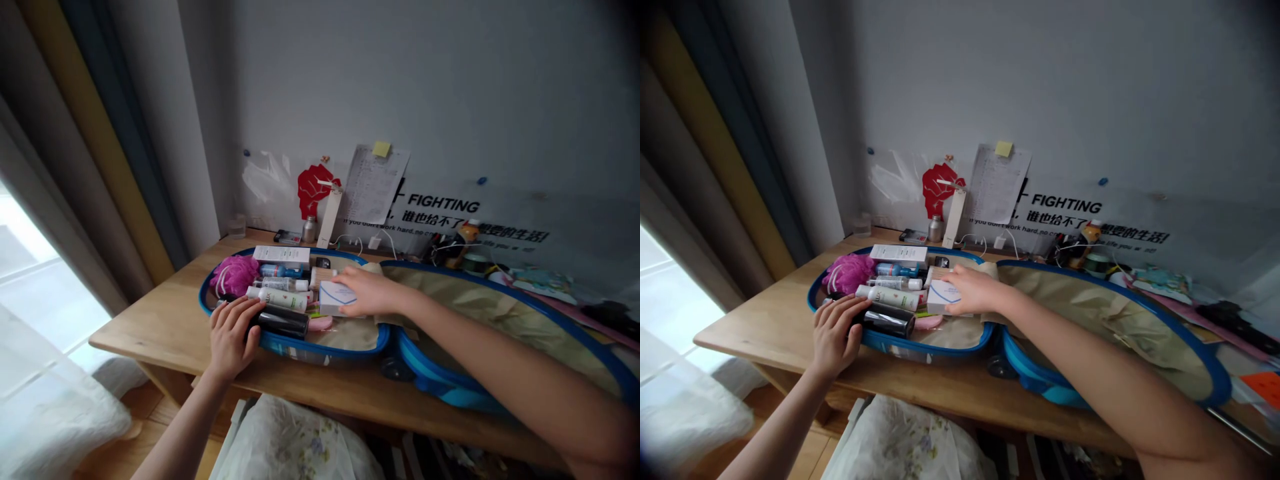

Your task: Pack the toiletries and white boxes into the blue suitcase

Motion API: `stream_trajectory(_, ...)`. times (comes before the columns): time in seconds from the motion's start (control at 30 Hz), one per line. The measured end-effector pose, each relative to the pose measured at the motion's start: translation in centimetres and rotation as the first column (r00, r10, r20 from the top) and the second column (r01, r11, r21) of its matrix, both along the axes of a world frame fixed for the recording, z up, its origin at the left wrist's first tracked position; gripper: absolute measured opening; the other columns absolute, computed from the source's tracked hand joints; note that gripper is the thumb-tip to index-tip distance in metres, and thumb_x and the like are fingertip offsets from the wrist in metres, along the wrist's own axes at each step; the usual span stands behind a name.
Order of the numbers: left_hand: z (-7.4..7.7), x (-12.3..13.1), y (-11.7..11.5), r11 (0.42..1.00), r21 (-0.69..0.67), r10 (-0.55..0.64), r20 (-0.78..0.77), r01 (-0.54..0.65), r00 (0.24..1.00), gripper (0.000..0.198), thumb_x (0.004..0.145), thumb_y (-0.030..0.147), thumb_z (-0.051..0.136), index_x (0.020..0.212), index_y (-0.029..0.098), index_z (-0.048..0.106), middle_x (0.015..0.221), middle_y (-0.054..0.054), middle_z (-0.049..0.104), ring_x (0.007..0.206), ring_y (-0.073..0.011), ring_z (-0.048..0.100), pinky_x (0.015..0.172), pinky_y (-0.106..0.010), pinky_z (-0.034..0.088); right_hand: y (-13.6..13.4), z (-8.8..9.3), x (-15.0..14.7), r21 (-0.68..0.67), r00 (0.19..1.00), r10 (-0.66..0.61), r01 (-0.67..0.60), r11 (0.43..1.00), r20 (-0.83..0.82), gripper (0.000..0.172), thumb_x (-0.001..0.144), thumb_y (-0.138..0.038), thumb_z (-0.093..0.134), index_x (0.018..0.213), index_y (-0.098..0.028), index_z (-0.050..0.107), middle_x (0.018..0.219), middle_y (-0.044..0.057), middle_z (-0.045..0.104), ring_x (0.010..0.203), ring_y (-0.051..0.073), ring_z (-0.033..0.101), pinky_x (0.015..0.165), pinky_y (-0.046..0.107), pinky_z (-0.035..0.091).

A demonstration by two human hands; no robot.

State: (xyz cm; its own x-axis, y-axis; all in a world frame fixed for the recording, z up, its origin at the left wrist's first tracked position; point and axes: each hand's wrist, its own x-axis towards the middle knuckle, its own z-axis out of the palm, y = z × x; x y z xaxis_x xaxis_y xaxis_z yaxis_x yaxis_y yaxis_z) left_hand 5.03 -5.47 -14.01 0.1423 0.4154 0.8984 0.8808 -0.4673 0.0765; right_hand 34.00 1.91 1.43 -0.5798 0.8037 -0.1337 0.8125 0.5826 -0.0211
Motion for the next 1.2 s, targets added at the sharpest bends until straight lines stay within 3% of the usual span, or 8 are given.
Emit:
stream_trajectory(0.13,0.0,0.1,0.0,1.0,-0.004,-0.005,0.014,0.005,1.0,0.034,0.1,0.029,0.04,0.121,0.02,0.065,0.116,-0.01,0.074,0.114,-0.025,0.064,0.107,-0.041,0.033,0.9,-1.4,-1.5,-0.027,0.999,0.007,-0.006,1.0,0.037,0.068,0.075,-0.044,0.067,0.139,-0.025,0.057,0.126,0.012,0.057,0.112,0.029,0.061,0.089,0.035,0.049)
stream_trajectory(0.33,-0.2,0.1,0.0,1.0,-0.016,0.001,0.031,-0.001,1.0,0.036,0.099,0.03,0.04,0.121,0.022,0.067,0.117,-0.009,0.074,0.115,-0.0243,0.064,0.108,-0.04,0.033,1.7,-2.1,-1.1,-0.063,0.997,0.075,-0.074,0.995,0.008,0.066,0.075,-0.049,0.072,0.135,-0.023,0.062,0.122,0.012,0.059,0.108,0.027,0.062,0.089,0.034,0.049)
stream_trajectory(0.9,-0.5,-0.1,0.1,1.0,-0.026,-0.006,0.026,0.007,1.0,0.037,0.099,0.032,0.041,0.125,0.023,0.066,0.119,-0.009,0.073,0.116,-0.0256,0.064,0.108,-0.041,0.034,1.1,-3.3,-1.4,-0.123,1.0,0.003,-0.006,0.992,-0.02,0.071,0.081,-0.056,0.068,0.143,-0.023,0.056,0.134,0.015,0.057,0.116,0.03,0.062,0.098,0.038,0.049)
stream_trajectory(1.07,-0.5,-0.1,0.1,1.0,-0.016,-0.003,0.024,0.004,1.0,0.039,0.099,0.031,0.04,0.127,0.022,0.066,0.121,-0.009,0.073,0.117,-0.0253,0.064,0.11,-0.04,0.034,0.5,-1.5,-0.3,-0.072,0.993,-0.038,0.031,0.997,-0.108,0.079,0.085,-0.061,0.062,0.152,-0.024,0.044,0.146,0.015,0.053,0.133,0.034,0.053,0.107,0.043,0.046)
stream_trajectory(1.2,-0.6,-0.2,0.3,1.0,-0.016,0.0,0.008,0.0,1.0,0.041,0.099,0.03,0.041,0.132,0.022,0.063,0.125,-0.009,0.072,0.122,-0.0254,0.062,0.111,-0.04,0.033,-1.5,1.3,4.0,0.072,0.953,-0.065,0.09,0.993,-0.295,0.066,0.092,-0.061,0.048,0.148,-0.026,0.05,0.146,0.012,0.055,0.13,0.029,0.057,0.107,0.044,0.047)
